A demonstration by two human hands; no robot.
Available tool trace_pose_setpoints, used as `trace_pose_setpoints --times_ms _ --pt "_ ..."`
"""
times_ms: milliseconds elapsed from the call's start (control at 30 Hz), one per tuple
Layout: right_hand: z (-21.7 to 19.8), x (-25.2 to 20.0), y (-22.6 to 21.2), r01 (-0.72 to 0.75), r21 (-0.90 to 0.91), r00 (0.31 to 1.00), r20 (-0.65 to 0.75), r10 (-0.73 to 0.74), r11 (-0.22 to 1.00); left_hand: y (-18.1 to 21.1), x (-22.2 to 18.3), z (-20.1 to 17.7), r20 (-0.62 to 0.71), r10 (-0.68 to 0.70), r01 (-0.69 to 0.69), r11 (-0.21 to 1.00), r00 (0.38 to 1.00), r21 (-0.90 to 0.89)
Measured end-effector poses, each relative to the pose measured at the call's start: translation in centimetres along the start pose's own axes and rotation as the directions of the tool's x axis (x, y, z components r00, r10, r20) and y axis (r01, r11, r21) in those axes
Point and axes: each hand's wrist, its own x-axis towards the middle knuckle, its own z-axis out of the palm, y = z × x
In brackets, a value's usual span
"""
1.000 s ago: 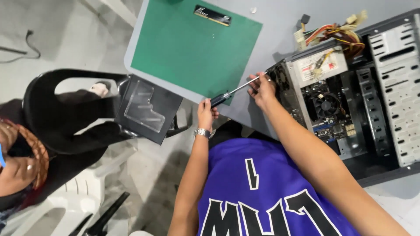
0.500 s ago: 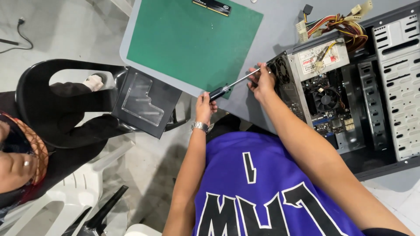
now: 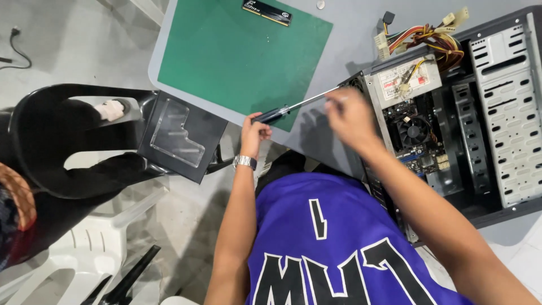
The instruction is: Removing internal components such as a hard drive from a desktop computer case using a screwdriver.
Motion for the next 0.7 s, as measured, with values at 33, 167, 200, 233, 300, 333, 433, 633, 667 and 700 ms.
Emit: trace_pose_setpoints --times_ms 33,167,200,233,300,333,433,633,667,700 --pt "-3.2 -0.1 -3.3 0.346 -0.18 0.922 -0.116 -0.369 0.921 -0.1 0.3 -0.4 0.011 0.064 -0.065 0.989 0.998 0.131" --pt "-11.3 4.3 -2.7 0.584 -0.308 0.692 -0.295 -0.659 0.751 5.6 -2.5 1.2 0.043 0.073 -0.083 0.926 0.996 0.369" --pt "-12.4 5.0 -2.2 0.528 -0.417 0.693 -0.292 -0.66 0.739 6.3 -2.7 1.6 0.047 0.079 -0.091 0.923 0.996 0.373" --pt "-13.5 5.8 -1.6 0.466 -0.52 0.692 -0.29 -0.661 0.716 7.0 -2.8 2.0 0.053 0.088 -0.102 0.921 0.995 0.377" --pt "-12.6 6.8 3.0 0.402 -0.589 0.756 -0.218 -0.617 0.7 6.9 -2.4 2.3 0.027 0.116 -0.118 0.916 0.993 0.384" --pt "-12.1 7.3 5.3 0.349 -0.652 0.815 -0.144 -0.562 0.673 6.8 -2.1 2.4 -0.003 0.141 -0.129 0.912 0.99 0.39" --pt "-9.1 6.7 7.0 0.242 -0.754 0.799 -0.202 -0.567 0.61 7.7 -2.8 3.5 -0.147 0.135 -0.05 0.88 0.98 0.471" --pt "-7.9 6.9 6.3 0.322 -0.667 0.895 -0.018 -0.447 0.672 5.3 0.1 3.3 -0.321 0.139 0.14 0.692 0.937 0.708" --pt "-8.0 6.9 6.1 0.323 -0.668 0.894 -0.017 -0.447 0.671 6.6 -0.7 3.5 -0.322 0.138 0.141 0.693 0.937 0.707" --pt "-8.1 6.9 6.0 0.327 -0.642 0.9 -0.012 -0.436 0.694 7.9 -1.6 3.7 -0.276 -0.041 0.232 0.668 0.96 0.707"
